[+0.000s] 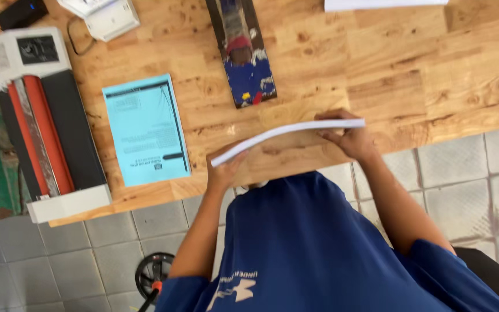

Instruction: The person aligns a stack of printed pages and a book cover, then uses a manual binding machine to press and secure the spine. They repeat this process for multiple booklets, flipping and adjusting each one before placing it into the machine.

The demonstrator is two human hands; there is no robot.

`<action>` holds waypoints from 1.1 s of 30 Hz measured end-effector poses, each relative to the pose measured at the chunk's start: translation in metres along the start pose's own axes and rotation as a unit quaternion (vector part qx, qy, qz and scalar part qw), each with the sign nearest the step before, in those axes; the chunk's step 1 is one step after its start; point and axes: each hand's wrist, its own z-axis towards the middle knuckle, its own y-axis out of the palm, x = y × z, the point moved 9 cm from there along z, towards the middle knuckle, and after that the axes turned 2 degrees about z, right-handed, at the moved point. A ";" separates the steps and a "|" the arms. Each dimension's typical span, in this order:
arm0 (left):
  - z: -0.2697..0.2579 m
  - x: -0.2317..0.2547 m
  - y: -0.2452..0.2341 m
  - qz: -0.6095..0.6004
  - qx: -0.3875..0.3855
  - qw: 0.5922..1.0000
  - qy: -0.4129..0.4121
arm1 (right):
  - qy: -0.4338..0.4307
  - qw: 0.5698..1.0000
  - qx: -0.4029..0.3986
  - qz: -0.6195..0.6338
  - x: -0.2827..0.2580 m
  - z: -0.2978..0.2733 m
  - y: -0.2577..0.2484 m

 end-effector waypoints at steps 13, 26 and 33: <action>0.013 0.000 0.003 -0.027 -0.120 0.987 0.099 | -0.264 0.879 -0.188 -0.349 -0.238 0.033 0.100; 0.061 0.128 -0.075 -0.326 -0.350 0.877 0.044 | 0.095 0.986 -0.130 0.032 -0.153 0.048 0.018; 0.050 0.061 -0.053 -0.150 -0.042 0.983 -0.096 | 0.098 0.974 0.077 0.189 -0.089 0.020 0.055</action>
